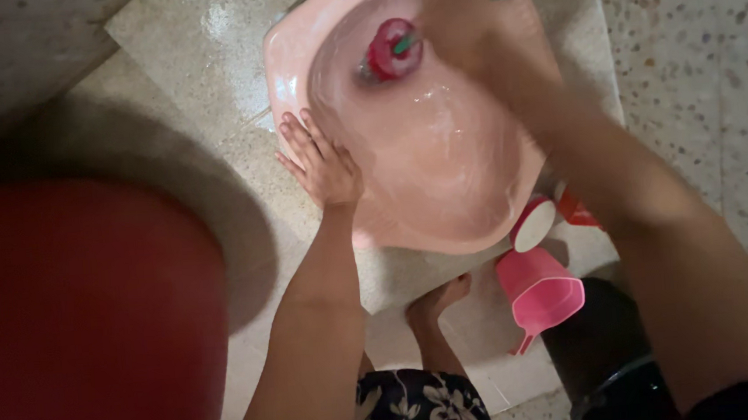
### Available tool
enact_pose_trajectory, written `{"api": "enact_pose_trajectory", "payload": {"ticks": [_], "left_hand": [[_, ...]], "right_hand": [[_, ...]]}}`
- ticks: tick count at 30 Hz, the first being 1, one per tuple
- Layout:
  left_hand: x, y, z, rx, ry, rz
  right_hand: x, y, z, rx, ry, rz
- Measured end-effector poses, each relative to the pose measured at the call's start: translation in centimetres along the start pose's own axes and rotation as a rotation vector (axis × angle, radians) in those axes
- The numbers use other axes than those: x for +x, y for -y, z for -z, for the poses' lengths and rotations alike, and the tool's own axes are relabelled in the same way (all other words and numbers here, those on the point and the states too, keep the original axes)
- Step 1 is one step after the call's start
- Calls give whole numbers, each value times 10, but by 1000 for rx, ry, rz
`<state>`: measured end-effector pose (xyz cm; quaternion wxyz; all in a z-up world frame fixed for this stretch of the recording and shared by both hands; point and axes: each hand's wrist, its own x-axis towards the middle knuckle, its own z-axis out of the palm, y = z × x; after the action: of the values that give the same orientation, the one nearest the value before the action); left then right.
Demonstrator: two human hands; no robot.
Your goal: The person scrubs the inside of a pink urinal with a white sponge, then uses a red toilet brush to scrub the drain area. They rinse the urinal by pouring water from a pink scoop and continue scrubbing with the sponge.
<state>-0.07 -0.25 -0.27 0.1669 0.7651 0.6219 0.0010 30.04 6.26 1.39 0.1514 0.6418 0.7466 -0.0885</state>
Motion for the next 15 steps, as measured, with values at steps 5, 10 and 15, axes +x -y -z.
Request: {"api": "enact_pose_trajectory", "payload": {"ticks": [5,10,15], "left_hand": [[0,-1,2,-28,31,6],[1,-3,3,11,97,42],[-2,0,-2,11,5,12]], "right_hand": [[29,72,-58,-83,-18,-12],[20,21,-42,42,16,-66],[6,-19,10,242,139,-152]]}}
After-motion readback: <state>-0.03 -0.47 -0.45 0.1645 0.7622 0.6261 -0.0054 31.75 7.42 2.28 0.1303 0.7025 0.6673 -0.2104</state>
